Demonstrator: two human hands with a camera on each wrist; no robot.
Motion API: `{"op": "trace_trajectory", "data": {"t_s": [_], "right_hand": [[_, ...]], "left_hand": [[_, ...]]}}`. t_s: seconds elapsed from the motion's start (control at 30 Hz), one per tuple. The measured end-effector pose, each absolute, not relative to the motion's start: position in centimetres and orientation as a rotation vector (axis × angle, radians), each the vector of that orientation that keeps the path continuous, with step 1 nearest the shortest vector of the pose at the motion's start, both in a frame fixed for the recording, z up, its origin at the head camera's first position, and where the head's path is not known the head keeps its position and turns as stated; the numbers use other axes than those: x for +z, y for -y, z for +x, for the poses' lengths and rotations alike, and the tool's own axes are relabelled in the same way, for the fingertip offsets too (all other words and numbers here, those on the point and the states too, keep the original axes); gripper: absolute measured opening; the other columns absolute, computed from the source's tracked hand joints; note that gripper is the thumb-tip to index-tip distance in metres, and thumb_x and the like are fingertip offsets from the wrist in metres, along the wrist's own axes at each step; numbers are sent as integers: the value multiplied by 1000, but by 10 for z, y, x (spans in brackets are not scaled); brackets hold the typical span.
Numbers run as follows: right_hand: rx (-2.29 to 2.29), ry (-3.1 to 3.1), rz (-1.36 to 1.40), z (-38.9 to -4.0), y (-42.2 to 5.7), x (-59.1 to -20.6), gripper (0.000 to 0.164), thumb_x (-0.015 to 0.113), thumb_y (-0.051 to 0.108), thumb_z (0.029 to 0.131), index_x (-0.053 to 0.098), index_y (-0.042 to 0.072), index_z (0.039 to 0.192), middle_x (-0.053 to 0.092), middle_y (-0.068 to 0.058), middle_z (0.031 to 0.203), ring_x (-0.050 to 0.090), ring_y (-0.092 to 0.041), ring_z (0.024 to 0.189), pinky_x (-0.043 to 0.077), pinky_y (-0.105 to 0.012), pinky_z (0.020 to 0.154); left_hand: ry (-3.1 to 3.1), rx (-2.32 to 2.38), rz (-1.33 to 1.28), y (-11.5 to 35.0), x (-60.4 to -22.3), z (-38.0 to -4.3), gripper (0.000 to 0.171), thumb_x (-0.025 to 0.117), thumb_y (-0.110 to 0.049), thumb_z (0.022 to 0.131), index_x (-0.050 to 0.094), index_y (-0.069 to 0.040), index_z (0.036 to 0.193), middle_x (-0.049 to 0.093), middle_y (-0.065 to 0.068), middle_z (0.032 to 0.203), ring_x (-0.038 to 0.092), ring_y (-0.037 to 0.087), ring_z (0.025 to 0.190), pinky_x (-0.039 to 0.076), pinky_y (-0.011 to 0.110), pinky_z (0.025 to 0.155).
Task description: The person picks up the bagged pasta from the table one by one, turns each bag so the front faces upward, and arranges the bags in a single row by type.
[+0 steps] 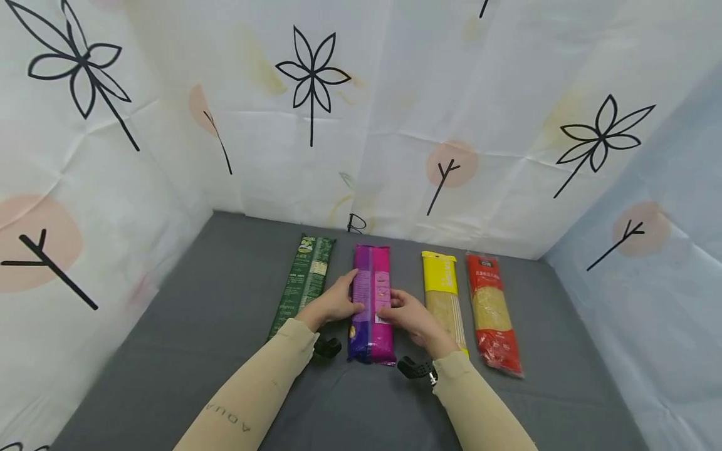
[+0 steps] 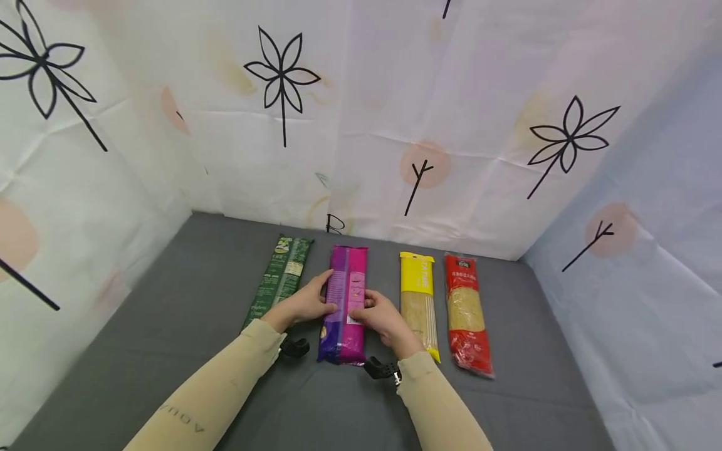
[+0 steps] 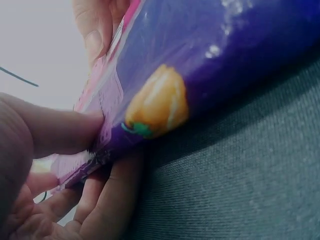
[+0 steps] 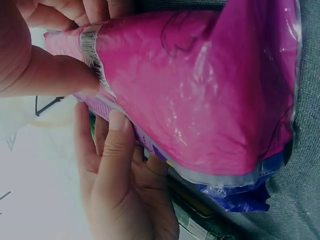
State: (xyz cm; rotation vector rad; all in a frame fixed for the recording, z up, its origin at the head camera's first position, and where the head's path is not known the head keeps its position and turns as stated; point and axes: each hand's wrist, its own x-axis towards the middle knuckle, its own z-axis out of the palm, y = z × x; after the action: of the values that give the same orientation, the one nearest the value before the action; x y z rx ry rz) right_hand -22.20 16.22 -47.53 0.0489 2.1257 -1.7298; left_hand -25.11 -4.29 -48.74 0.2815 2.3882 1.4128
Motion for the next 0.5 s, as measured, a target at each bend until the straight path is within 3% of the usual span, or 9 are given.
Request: {"op": "trace_trajectory", "data": {"t_s": [0.2, 0.37, 0.5], "right_hand": [[-1696, -2178, 85, -223, -156, -472, 61, 70, 8, 88, 41, -3, 140, 63, -17, 103, 63, -20, 83, 55, -35, 77], [-1636, -2219, 100, -222, -156, -471, 48, 71, 13, 87, 50, -6, 126, 64, -15, 95, 62, -19, 78, 55, -33, 74], [-1604, -2227, 113, -221, -159, -472, 47, 71, 15, 87, 51, -4, 125, 64, -14, 94, 62, -20, 79, 54, -34, 75]], "left_hand": [[-2414, 1402, 256, 45, -489, -255, 88, 72, -20, 87, 17, -16, 156, 17, 21, 156, 26, 35, 139, 33, 51, 106], [-2412, 1410, 231, 45, -491, -256, 85, 71, -20, 88, 19, -16, 156, 16, 20, 157, 23, 35, 141, 30, 52, 107], [-2393, 1420, 232, 43, -493, -255, 84, 71, -19, 89, 20, -16, 155, 19, 19, 156, 26, 35, 139, 32, 52, 107]]}}
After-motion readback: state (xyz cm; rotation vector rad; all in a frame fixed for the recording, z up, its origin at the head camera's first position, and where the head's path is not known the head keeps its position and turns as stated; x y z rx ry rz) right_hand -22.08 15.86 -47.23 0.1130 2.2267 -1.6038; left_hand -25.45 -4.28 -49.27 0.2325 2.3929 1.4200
